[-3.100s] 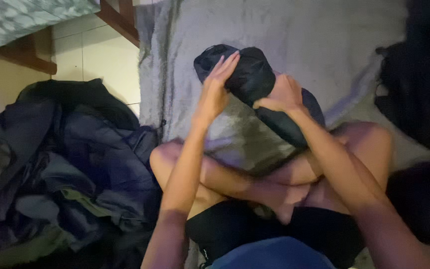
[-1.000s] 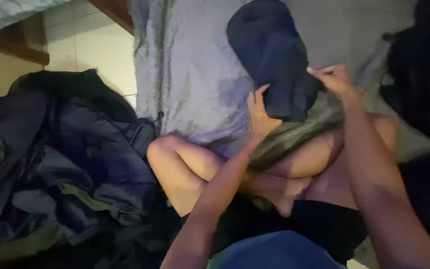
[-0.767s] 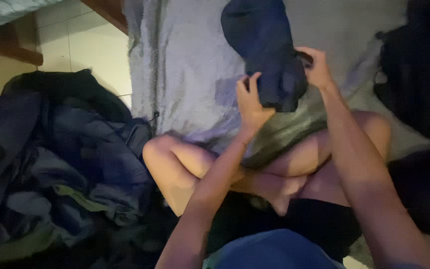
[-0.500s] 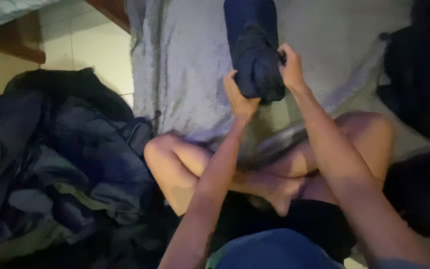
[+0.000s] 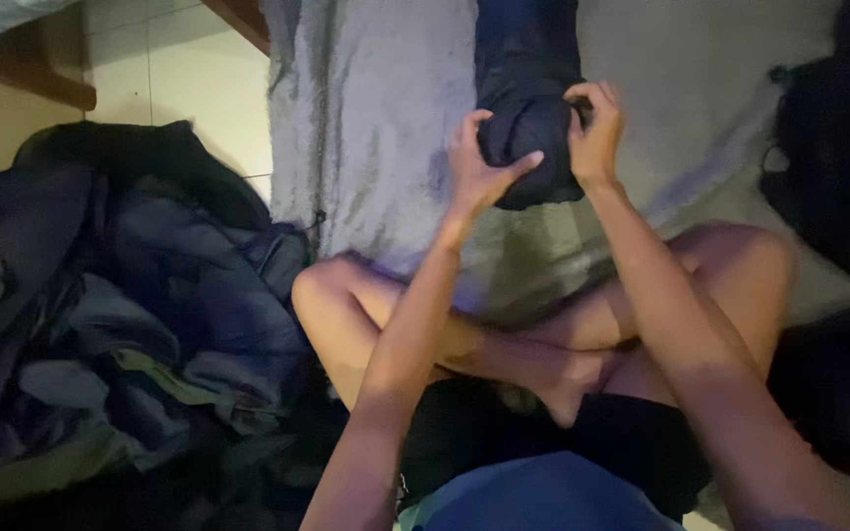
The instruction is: The person folds a dark blue garment on a grey mat, rolls it tightly into a cylinder, and secures it with a drawstring. They then pick up a dark green jacket, fold it, and begin stuffing it into a dark blue stuff sack.
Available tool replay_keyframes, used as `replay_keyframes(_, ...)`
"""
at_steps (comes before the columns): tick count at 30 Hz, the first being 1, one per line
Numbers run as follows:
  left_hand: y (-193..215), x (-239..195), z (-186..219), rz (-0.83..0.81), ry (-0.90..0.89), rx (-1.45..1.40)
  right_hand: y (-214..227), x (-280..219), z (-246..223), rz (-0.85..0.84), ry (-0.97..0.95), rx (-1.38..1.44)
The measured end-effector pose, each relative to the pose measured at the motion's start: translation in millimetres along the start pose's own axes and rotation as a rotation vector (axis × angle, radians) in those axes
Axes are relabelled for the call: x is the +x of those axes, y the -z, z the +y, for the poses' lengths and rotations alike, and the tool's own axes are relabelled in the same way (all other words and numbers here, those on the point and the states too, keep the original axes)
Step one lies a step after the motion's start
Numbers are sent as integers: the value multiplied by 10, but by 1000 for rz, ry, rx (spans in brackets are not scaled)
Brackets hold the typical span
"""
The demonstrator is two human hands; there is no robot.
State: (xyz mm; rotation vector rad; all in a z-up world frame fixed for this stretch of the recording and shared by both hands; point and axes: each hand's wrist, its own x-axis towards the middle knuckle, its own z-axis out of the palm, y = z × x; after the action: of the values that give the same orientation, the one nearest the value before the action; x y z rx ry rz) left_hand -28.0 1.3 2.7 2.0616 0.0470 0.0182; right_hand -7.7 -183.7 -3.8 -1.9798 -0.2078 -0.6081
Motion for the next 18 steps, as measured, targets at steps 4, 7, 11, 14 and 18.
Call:
replay_keyframes(4, -142, -73, 90, 99, -73, 175, 74, 11, 21, -117, -24, -73)
replay_keyframes(7, -227, -125, 88, 283, -197, 306, 181, 58, 85, -251, -45, 67)
replay_keyframes(11, -302, -120, 26, 378, -221, 347, 405, 137, 158, -625, -206, 64)
replay_keyframes(14, -262, -44, 48, 429, -179, 299, 560, 203, 119, -872, -303, 47)
replay_keyframes(18, -13, 7, -20, 120, -430, 264, 511, 34, 194, -825, -80, -108)
